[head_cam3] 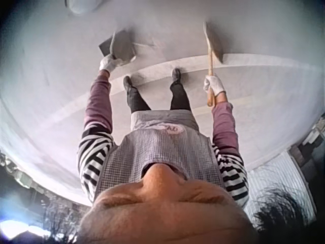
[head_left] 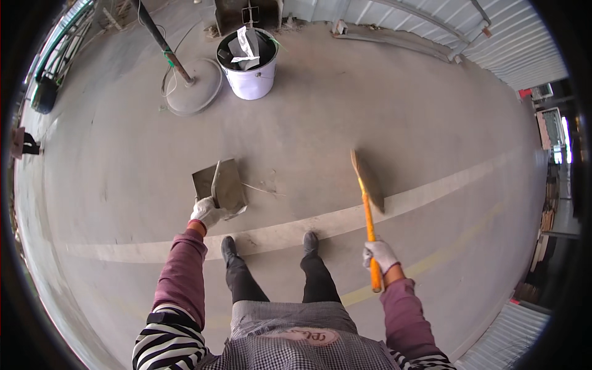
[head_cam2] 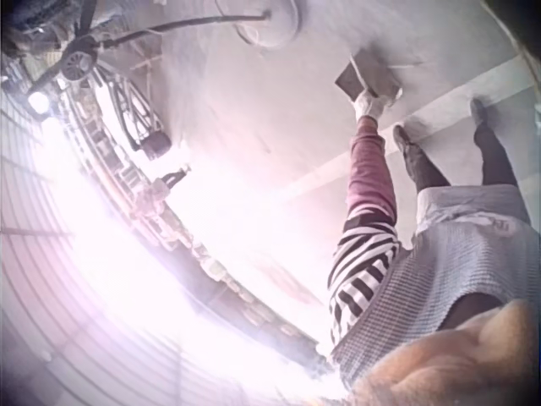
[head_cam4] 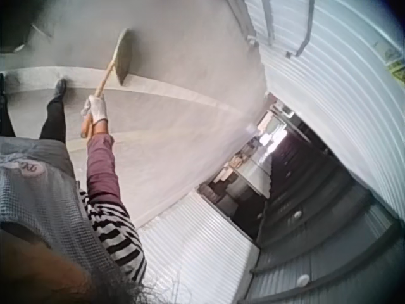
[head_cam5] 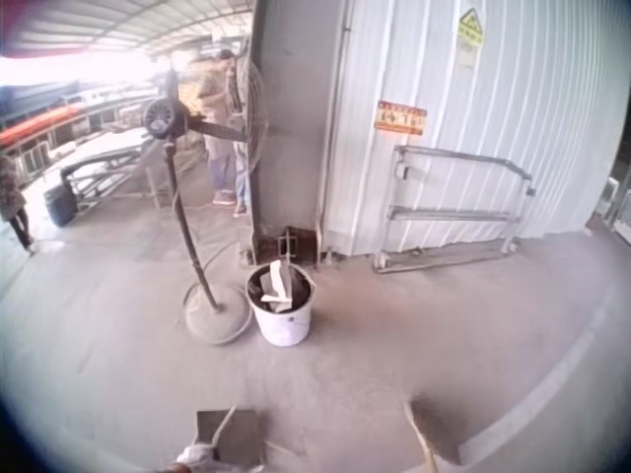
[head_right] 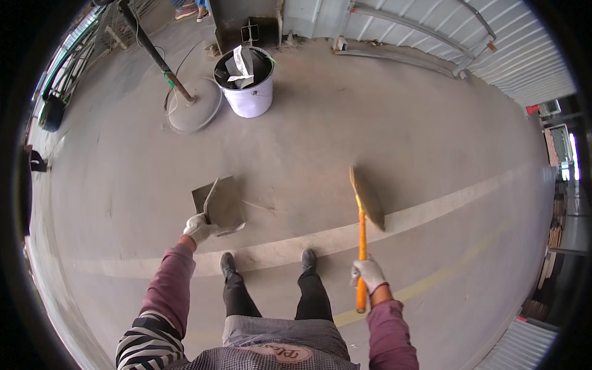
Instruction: Sweeping dust and debris into a dustpan and emptying it into a bin in a factory setting.
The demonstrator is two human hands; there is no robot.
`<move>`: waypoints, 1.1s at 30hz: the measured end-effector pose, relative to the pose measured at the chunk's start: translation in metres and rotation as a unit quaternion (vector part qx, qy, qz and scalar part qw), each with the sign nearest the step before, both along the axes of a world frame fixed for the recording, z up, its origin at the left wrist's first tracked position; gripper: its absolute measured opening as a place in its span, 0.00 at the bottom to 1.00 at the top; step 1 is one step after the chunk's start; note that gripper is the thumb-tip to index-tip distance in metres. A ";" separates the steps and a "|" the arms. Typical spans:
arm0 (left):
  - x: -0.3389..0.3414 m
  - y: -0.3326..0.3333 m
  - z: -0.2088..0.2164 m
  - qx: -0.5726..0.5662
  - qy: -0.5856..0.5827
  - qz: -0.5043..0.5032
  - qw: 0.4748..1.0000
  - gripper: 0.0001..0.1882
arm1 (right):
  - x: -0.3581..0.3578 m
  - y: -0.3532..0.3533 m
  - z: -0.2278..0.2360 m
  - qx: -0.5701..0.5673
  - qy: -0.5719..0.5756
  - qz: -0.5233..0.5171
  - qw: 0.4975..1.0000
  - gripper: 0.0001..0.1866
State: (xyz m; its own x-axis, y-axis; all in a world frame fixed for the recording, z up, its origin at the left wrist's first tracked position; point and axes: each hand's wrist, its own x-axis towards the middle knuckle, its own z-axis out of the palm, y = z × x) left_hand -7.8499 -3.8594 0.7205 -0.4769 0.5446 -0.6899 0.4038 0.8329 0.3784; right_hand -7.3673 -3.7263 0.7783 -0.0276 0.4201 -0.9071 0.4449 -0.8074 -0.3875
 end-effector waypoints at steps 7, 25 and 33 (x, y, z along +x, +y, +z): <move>-0.050 -0.020 -0.011 0.020 -0.048 -0.041 0.998 0.27 | -0.211 -0.189 0.002 -0.093 0.005 0.015 0.996 0.05; -0.150 -0.090 -0.031 0.034 -0.086 -0.053 0.994 0.22 | -0.243 -0.222 0.109 -0.092 0.058 -0.020 0.994 0.11; -0.146 -0.076 -0.007 0.025 -0.021 -0.101 0.994 0.23 | -0.307 -0.279 0.123 -0.153 0.141 0.062 0.976 0.18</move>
State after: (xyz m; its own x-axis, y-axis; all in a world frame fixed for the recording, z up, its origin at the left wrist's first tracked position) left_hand -7.9957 -3.9351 0.7135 -0.3254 0.6609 -0.6762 0.5445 0.7156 0.4375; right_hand -7.6747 -4.0051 0.9012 -0.3281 0.1080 -0.9385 0.4564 -0.8517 -0.2576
